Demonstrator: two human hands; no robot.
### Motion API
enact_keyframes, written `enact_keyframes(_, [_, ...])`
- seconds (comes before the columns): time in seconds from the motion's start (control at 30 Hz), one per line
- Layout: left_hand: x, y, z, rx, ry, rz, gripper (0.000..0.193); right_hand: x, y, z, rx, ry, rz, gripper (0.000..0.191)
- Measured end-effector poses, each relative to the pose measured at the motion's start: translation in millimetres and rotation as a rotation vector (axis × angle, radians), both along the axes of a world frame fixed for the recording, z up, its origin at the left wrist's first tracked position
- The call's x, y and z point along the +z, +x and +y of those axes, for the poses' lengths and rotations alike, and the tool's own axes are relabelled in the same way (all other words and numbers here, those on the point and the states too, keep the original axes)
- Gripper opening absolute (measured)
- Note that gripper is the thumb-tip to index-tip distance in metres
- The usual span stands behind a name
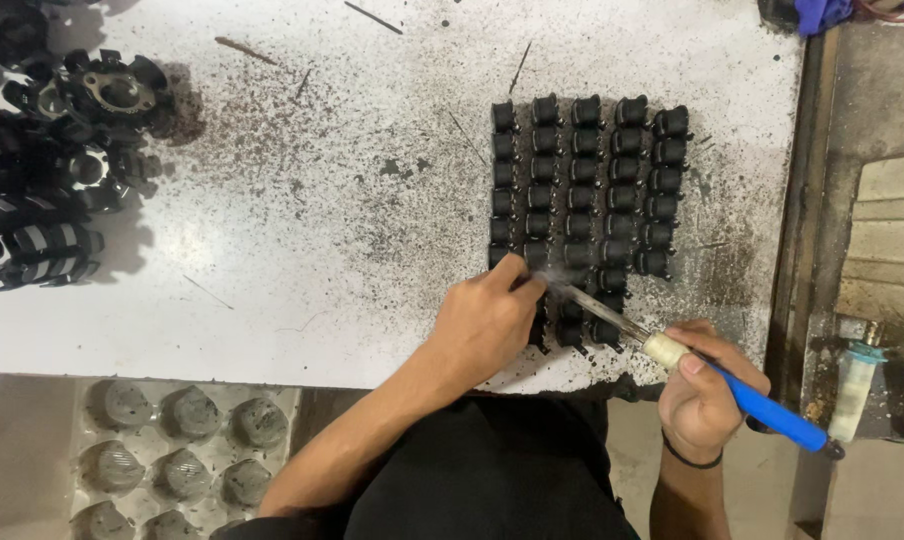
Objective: The person solders small black electronic components arranged in rows on a workbench, holding each component steady with one hand while applying a soldering iron with the other, with smoke visible at the contact points. Near the end, the person uses a red-cabled probe tool to touch the soldered components one by one.
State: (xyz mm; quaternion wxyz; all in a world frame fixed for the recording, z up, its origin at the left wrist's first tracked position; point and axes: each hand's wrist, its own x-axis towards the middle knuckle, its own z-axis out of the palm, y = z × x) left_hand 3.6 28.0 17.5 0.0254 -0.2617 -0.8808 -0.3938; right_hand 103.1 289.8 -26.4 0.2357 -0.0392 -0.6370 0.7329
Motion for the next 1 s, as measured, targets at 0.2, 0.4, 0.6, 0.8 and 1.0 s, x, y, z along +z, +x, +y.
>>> enact_keyframes(0.2, [-2.0,-7.8,-1.4,0.004,0.032,0.014,0.021,8.4,5.4,-4.0,0.024,0.123,-0.023,0.034])
enact_keyframes(0.4, [-3.1,-3.8,3.6,-0.003,-0.079,0.055,0.022,12.0,1.4,-9.7,-0.008,0.15,0.019,0.034])
enact_keyframes(0.6, [-2.7,-4.4,1.3,-0.007,-0.055,0.043,0.027,16.4,1.3,-11.7,-0.006,0.149,0.021,0.034])
enact_keyframes(0.8, [-5.1,-7.3,-1.0,0.01,-0.041,0.057,0.023,17.9,-2.4,-13.3,0.002,0.167,0.04,0.033])
enact_keyframes(1.0, [-9.5,-13.3,0.0,-0.004,-0.059,0.034,0.018,27.1,-3.5,-16.8,0.029,0.255,0.034,0.033])
